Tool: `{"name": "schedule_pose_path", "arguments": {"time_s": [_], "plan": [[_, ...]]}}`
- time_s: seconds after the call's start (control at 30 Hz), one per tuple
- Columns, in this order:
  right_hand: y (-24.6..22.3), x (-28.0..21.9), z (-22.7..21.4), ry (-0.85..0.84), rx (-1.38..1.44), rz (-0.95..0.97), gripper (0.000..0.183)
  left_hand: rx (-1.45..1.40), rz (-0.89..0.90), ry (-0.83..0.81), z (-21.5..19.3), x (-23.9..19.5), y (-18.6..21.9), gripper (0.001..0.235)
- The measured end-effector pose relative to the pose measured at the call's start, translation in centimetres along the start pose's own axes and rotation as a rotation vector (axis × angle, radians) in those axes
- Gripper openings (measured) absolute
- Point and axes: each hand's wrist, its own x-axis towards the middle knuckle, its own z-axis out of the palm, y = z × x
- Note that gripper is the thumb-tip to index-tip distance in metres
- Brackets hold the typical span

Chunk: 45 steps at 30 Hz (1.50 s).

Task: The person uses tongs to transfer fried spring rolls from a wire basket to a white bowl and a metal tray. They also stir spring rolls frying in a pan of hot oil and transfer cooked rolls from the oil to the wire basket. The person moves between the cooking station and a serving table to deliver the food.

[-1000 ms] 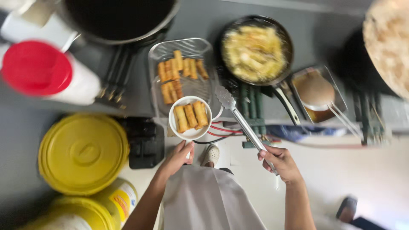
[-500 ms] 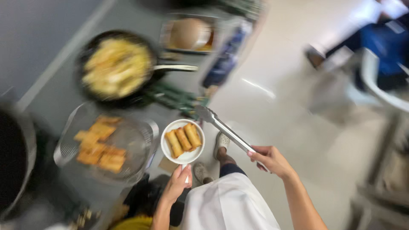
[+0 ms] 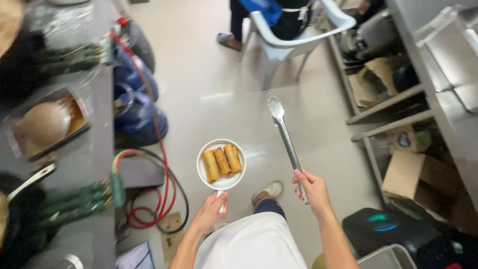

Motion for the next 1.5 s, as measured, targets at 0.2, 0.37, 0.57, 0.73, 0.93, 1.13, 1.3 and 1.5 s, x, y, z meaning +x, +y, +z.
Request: {"name": "schedule_pose_path", "arguments": {"time_s": [0.2,0.37,0.57,0.73,0.93,1.13,1.3,1.5], "plan": [[0.7,2.4,-12.7,0.258,0.007,0.051,0.032,0.026,-0.023,-0.200,10.2,14.7,4.3,0.029],[0.0,4.9,-20.9,0.378,0.015,0.097,0.037,0.205,-0.025,-0.276,18.8,27.6,8.9,0.033],[-1.0,9.4,-27.5,0.445,0.108,0.092,0.040,0.183,-0.123,-0.398,29.2,43.3,17.2,0.025],[-2.0,17.6,-30.5,0.438,0.275,0.091,0.042,0.173,-0.173,-0.443,37.5,55.5,24.9,0.019],[-9.5,30.4,-35.5,0.365,0.370,-0.006,0.045,0.140,-0.126,-0.568,45.8,72.7,31.3,0.020],[-18.8,39.1,-42.5,0.377,0.350,-0.056,0.052,0.266,-0.094,-0.505,53.6,90.5,36.6,0.021],[-21.7,45.9,-48.8,0.413,0.346,-0.084,0.058,0.273,-0.031,-0.454,59.6,105.7,38.8,0.019],[-23.1,55.7,-57.4,0.437,0.156,-0.014,0.052,0.096,-0.100,-0.426,62.9,115.6,40.7,0.022]]}}
